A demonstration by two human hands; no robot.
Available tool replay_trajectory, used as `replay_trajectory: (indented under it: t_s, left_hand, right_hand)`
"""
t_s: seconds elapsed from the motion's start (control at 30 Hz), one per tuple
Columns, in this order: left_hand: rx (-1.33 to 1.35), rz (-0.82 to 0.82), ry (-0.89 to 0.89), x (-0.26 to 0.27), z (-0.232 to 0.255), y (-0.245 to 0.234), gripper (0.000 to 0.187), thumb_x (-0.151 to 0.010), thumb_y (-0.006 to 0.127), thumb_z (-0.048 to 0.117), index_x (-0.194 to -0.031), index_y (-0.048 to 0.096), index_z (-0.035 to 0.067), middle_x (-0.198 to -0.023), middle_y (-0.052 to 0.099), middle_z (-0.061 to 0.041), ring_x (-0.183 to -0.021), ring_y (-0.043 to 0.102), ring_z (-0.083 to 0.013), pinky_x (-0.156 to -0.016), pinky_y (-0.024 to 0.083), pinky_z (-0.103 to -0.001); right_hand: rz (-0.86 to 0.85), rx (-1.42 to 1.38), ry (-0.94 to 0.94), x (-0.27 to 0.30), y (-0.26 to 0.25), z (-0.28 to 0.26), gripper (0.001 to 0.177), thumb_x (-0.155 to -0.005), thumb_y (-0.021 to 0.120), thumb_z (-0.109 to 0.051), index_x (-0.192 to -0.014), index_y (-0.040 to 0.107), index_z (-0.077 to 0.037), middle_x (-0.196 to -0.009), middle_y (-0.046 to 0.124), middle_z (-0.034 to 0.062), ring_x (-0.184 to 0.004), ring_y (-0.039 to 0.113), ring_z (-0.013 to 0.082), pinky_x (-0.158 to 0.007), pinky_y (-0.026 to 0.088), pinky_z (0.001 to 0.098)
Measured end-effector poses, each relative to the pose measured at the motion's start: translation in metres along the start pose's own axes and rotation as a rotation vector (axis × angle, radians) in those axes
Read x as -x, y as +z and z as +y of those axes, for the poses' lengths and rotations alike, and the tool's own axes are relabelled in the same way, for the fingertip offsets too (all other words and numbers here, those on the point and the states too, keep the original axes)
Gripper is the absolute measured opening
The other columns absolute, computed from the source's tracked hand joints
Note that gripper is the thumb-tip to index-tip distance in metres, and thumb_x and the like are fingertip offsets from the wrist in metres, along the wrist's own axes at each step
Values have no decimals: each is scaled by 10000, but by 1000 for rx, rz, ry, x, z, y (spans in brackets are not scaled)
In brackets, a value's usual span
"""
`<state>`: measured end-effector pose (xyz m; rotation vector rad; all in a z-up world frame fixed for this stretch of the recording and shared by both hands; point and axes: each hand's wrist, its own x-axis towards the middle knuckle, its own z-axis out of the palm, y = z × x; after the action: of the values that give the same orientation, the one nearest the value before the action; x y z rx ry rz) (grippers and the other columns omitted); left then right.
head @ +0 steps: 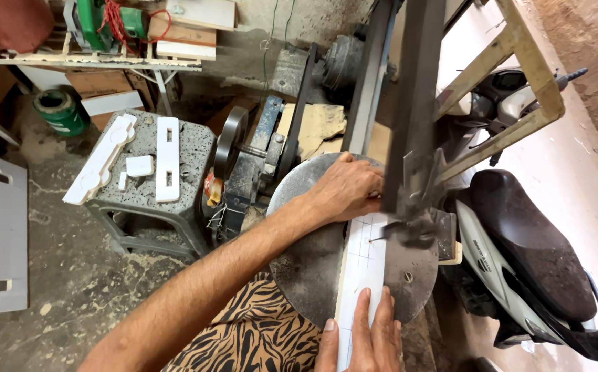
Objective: The person uses a scroll saw to cut a rectangular wooden piece along marked lines, rotating the wood by hand to follow the template and then adjusting the saw blade.
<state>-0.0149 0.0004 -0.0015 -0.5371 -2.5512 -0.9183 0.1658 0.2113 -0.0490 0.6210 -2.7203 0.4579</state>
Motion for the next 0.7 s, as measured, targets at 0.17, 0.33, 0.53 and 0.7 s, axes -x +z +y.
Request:
replay_trajectory:
  t_s: [0.17,0.33,0.53,0.7]
  left_hand:
    - [-30,123,107,0,-1,-1,166,-837,758,374,-843,797,213,-786,724,7,-835,675,-223,-782,388,-421]
    - [28,16,27,-2,-1,0,191,-855,758,391,-835,796,204,-738,707,2,-800,669,-220,-774,383,-430]
    - [20,-16,36,-4,-4,1,199,-877,743,413,-893,812,228,-723,706,12,-793,662,-202,-787,383,-431]
    - [-41,44,87,-5,-6,6,189,-861,745,401,-886,815,227,-784,719,23,-841,676,-203,-780,396,-434]
  right_hand:
    - [71,-30,-26,1,9,5,723,-748,713,-300,-1350,559,69,-1436,451,416,-1316,494,564,-992,392,741]
    - [71,-29,-57,3,9,8,740,-746,711,-305,-1359,552,77,-1426,449,424,-1305,488,574,-982,388,747]
    - [53,-3,-5,2,9,1,715,-751,715,-287,-1348,557,74,-1442,440,429,-1319,496,567,-1013,374,744]
    - [81,-7,2,1,10,-3,711,-743,709,-277,-1346,567,72,-1446,442,426,-1307,506,569,-1012,385,739]
